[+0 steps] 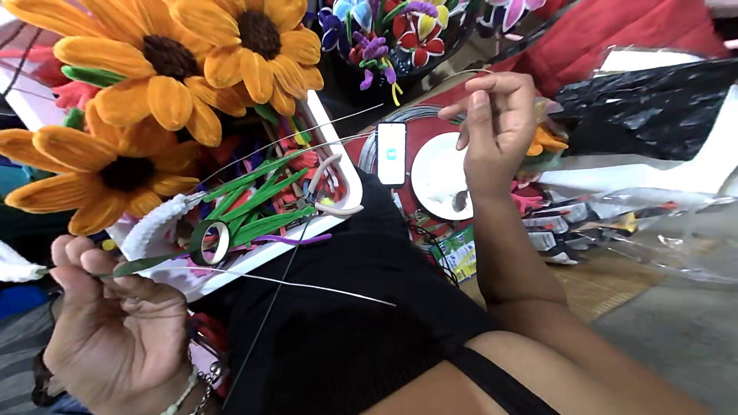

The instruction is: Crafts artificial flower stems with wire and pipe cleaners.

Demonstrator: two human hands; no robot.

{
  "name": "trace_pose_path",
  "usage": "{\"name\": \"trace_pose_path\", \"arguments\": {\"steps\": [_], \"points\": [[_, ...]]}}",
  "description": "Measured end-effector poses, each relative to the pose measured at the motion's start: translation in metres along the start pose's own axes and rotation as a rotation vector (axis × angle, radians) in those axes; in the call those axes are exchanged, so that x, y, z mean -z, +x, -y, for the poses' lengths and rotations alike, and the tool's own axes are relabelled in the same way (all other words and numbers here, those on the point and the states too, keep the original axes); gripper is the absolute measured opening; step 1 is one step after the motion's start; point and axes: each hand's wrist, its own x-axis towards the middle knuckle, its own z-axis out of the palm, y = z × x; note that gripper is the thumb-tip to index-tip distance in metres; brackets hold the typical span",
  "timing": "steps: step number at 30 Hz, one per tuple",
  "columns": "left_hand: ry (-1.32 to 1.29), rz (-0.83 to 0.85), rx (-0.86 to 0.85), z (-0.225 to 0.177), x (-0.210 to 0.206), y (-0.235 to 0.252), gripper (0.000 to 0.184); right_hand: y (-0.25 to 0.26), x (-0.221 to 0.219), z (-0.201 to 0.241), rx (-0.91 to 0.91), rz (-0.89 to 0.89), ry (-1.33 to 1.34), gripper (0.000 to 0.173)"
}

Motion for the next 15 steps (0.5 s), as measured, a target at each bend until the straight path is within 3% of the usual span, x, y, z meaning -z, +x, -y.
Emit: {"name": "trace_pose_path", "arguments": {"steps": [4, 9, 12, 15], "points": [[0.002, -0.014, -0.004, 0.000, 0.002, 0.001, 0.028, -0.005, 0.004, 0.003, -0.050, 0.078, 0.083, 0.041], [-0.003, 0.077, -0.004, 0.009, -0.003, 0.003, 0.028, -0.009, -0.002, 0.022, -0.157, 0.121, 0.299, 0.018], [0.168, 0.147, -0.016, 0.022, -0.026, 0.008, 0.027, -0.003, -0.022, 0.045, -0.057, 0.348, 0.367, 0.031], [0.261, 0.102, 0.000, 0.032, -0.050, 0.011, 0.026, 0.010, -0.055, 0.069, 0.104, 0.582, 0.377, 0.040]]}}
